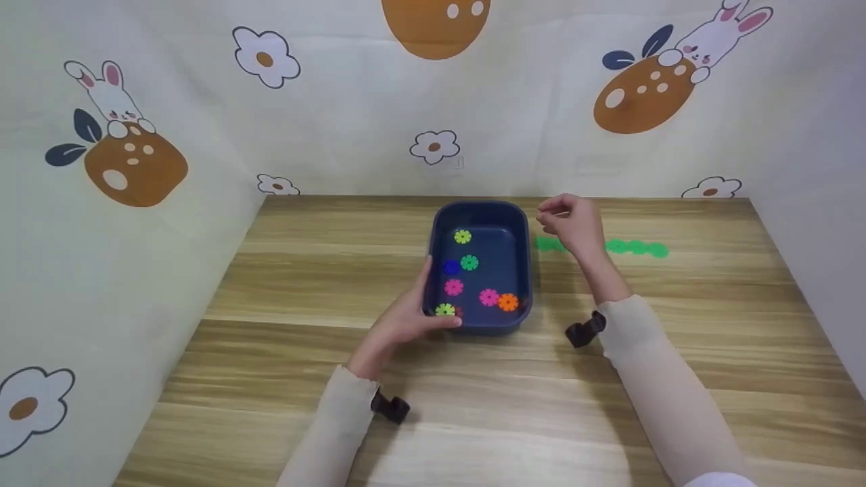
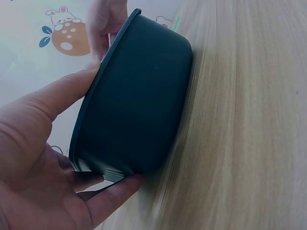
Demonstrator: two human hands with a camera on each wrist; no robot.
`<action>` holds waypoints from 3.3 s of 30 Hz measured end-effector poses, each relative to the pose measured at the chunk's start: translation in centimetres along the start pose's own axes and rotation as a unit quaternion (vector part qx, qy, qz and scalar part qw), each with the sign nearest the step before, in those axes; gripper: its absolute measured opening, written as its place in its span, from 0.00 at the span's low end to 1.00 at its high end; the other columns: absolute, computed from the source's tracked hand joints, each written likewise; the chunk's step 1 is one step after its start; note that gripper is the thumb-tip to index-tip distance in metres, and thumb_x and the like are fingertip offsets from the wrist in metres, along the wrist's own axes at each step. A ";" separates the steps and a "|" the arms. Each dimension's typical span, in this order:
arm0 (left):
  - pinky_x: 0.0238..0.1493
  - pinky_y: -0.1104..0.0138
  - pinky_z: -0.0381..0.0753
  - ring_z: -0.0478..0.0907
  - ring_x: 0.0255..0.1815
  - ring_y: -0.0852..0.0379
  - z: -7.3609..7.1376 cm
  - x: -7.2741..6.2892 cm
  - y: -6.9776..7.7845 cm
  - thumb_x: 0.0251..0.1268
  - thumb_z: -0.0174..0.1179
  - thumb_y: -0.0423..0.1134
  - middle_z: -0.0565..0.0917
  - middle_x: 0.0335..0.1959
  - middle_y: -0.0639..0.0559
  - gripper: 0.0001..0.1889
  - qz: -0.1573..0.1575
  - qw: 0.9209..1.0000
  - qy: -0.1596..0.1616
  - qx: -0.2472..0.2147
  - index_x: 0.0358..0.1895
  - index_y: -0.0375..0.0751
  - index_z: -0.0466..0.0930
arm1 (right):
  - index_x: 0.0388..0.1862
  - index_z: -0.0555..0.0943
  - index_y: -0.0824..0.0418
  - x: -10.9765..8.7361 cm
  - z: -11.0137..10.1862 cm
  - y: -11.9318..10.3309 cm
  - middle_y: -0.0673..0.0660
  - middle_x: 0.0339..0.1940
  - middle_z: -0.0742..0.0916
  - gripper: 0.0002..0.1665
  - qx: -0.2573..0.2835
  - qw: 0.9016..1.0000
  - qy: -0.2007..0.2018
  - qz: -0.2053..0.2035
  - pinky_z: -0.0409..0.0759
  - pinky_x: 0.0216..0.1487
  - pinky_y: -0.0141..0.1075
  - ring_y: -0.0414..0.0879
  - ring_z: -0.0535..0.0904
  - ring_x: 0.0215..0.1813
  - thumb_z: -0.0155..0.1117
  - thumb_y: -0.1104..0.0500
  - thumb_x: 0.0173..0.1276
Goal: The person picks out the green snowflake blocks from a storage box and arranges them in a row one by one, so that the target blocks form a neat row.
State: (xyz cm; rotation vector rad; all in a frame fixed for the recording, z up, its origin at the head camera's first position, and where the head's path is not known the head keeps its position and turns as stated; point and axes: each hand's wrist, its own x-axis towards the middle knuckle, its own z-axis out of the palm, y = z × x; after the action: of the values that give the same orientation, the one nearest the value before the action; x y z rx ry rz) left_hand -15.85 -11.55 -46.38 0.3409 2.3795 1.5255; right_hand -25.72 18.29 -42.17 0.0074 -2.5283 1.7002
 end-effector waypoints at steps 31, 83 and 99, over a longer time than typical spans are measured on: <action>0.81 0.50 0.51 0.54 0.80 0.43 0.1 0.1 -0.1 0.55 0.74 0.40 0.44 0.83 0.43 0.63 0.022 1.000 -0.006 0.017 0.82 0.47 0.30 | 0.43 0.86 0.64 -1.7 10.1 -0.3 0.62 0.42 0.90 0.09 -0.080 0.994 -0.070 -0.013 0.84 0.47 0.39 0.49 0.86 0.42 0.70 0.62 0.65; 0.78 0.48 0.59 0.61 0.75 0.43 -0.1 0.0 -0.1 0.56 0.74 0.39 0.48 0.83 0.44 0.63 0.011 0.999 -0.018 -0.025 0.82 0.52 0.30 | 0.38 0.87 0.61 -1.3 11.0 0.4 0.58 0.36 0.90 0.05 -0.121 0.977 -0.173 0.000 0.81 0.36 0.31 0.42 0.82 0.33 0.71 0.64 0.62; 0.80 0.47 0.52 0.58 0.78 0.43 -0.1 0.0 -0.2 0.56 0.74 0.39 0.46 0.83 0.44 0.62 0.013 1.000 -0.013 -0.016 0.82 0.51 0.30 | 0.41 0.89 0.59 -1.7 9.7 -1.3 0.59 0.40 0.91 0.07 -0.059 0.988 -0.146 -0.002 0.87 0.43 0.35 0.43 0.85 0.36 0.70 0.60 0.66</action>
State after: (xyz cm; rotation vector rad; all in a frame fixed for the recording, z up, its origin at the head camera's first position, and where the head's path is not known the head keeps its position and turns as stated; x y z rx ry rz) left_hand -15.89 -11.75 -46.49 0.3849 2.3376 1.5583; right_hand -24.70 8.74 -44.78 0.2729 -2.8287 1.6511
